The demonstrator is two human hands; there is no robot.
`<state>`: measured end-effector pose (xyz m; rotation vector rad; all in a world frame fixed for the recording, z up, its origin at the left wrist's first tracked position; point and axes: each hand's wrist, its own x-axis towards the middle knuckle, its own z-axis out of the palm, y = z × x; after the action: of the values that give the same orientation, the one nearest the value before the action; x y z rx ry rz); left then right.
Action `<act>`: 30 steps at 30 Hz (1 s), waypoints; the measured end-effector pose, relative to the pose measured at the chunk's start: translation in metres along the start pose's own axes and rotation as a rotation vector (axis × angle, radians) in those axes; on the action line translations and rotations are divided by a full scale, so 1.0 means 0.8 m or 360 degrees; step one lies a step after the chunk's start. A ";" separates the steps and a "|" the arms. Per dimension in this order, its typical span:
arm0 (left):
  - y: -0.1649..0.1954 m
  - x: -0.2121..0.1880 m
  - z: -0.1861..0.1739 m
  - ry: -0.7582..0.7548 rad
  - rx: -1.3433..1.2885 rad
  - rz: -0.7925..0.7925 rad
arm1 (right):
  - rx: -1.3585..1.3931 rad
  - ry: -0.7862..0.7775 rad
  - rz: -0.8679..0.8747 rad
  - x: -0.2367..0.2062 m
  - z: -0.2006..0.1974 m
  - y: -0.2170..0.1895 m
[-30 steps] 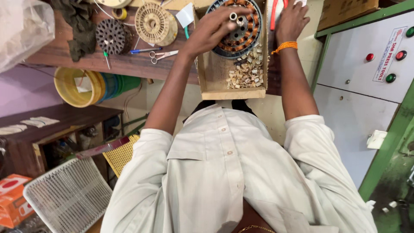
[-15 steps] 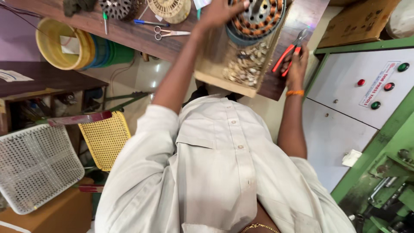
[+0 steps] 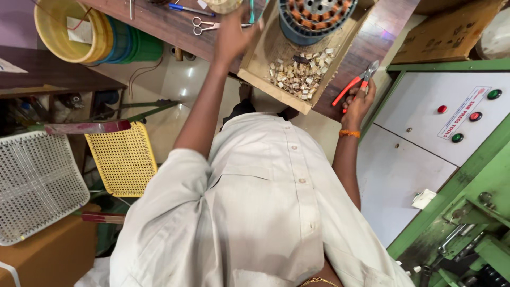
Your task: The person uses pliers to cut and remove small pieces from a cylindrical electrical component placed in a cardboard box. They repeatedly trim protruding material and collect the cut pieces in the box, then switch to a different pair of pliers to continue trimming.
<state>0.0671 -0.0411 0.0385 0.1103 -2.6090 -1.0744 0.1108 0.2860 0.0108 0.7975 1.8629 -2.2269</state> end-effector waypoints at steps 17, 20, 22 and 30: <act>0.013 -0.081 -0.010 0.0021 -0.0015 -0.0102 | 0.0139 -0.0042 -0.0289 0.044 0.073 -0.036; 0.043 -0.086 0.011 -0.0432 -0.1016 -0.0255 | 0.0364 -0.0501 0.0023 -0.019 0.043 -0.041; 0.065 -0.094 0.041 -0.0753 -0.1620 -0.0334 | 0.0233 -0.0723 -0.0036 -0.050 0.054 -0.029; 0.108 -0.140 0.106 -0.0472 -0.1525 -0.0481 | -0.0309 -0.0502 -0.0490 -0.117 0.081 -0.008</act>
<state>0.1504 0.0991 0.0130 0.1259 -2.0320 -2.4676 0.1679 0.2045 0.0670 0.1233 2.1047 -2.1283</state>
